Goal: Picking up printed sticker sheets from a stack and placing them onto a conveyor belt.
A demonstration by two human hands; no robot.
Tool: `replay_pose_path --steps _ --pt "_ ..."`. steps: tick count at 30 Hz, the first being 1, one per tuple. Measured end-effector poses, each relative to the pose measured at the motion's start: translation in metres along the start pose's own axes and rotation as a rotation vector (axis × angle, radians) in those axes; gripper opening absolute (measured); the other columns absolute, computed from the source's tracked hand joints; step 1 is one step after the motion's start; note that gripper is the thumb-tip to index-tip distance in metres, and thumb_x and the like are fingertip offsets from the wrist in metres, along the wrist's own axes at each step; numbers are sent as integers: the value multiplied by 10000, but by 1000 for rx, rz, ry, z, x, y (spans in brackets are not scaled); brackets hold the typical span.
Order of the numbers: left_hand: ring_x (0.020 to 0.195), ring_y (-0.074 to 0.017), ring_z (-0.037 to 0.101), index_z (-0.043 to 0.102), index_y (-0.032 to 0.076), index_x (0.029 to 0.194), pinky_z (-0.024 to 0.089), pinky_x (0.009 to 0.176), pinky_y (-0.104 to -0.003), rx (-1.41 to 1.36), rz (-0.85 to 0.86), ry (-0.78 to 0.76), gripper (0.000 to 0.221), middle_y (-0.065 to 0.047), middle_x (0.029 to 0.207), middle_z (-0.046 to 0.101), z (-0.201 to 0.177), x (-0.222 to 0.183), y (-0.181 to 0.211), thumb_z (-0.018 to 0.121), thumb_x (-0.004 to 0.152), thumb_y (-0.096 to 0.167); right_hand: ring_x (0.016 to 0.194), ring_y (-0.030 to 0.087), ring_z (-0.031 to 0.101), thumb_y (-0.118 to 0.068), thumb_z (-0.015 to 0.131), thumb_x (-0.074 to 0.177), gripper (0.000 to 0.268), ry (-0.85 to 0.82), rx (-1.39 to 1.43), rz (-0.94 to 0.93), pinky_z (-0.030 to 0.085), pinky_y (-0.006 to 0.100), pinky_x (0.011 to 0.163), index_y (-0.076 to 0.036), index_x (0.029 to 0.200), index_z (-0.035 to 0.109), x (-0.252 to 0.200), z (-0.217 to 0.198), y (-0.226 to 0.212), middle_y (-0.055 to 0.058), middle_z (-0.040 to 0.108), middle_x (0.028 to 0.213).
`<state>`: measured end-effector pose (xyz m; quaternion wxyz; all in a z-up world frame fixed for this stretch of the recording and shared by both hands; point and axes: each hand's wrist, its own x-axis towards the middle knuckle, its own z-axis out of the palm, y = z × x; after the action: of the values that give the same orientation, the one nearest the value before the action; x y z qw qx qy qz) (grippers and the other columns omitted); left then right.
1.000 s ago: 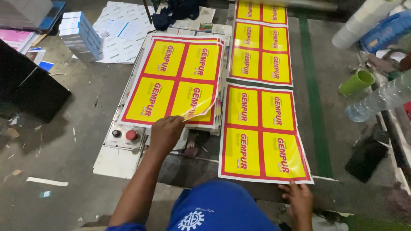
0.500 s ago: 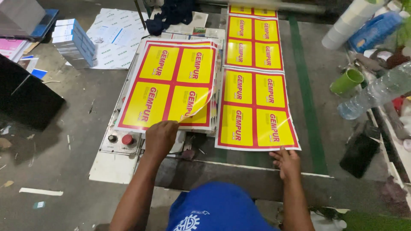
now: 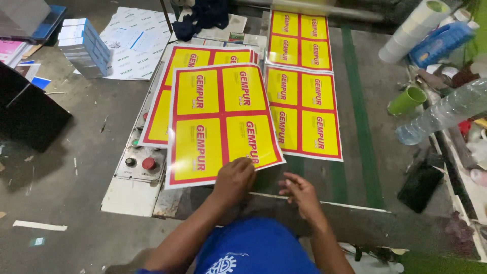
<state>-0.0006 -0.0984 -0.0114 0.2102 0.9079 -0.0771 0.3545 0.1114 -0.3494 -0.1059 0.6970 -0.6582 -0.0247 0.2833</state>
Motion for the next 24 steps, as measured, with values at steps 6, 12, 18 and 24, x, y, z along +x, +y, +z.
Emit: replay_pose_path --steps 6,12,18,24 --pt "1153 -337 653 679 42 993 502 954 -464 52 18 -234 188 -157 1170 694 22 1 25 701 901 204 807 189 723 -220 620 1008 301 -222 212 -54 531 303 579 -32 1243 635 13 19 8 114 746 1031" --pt "1212 -337 628 704 29 1044 442 1033 -508 27 113 -217 306 -172 1226 691 -13 15 9 722 850 264 736 175 714 -189 644 986 238 -25 255 -60 487 296 537 -43 1174 644 4 -9 5 93 749 944" --pt "1260 -294 629 718 65 1147 464 1089 -457 138 -99 -151 282 -120 1291 698 -27 4 -68 711 921 233 711 158 699 -170 644 983 224 234 263 -101 480 290 532 -65 1180 632 -12 -69 22 79 745 926" --pt "1206 -359 627 686 -16 1172 457 994 -494 265 -99 -186 500 -194 1262 688 -50 9 -82 736 830 346 721 173 696 -159 645 1011 212 470 197 -90 469 308 541 -47 1189 634 -28 -142 56 100 735 945"
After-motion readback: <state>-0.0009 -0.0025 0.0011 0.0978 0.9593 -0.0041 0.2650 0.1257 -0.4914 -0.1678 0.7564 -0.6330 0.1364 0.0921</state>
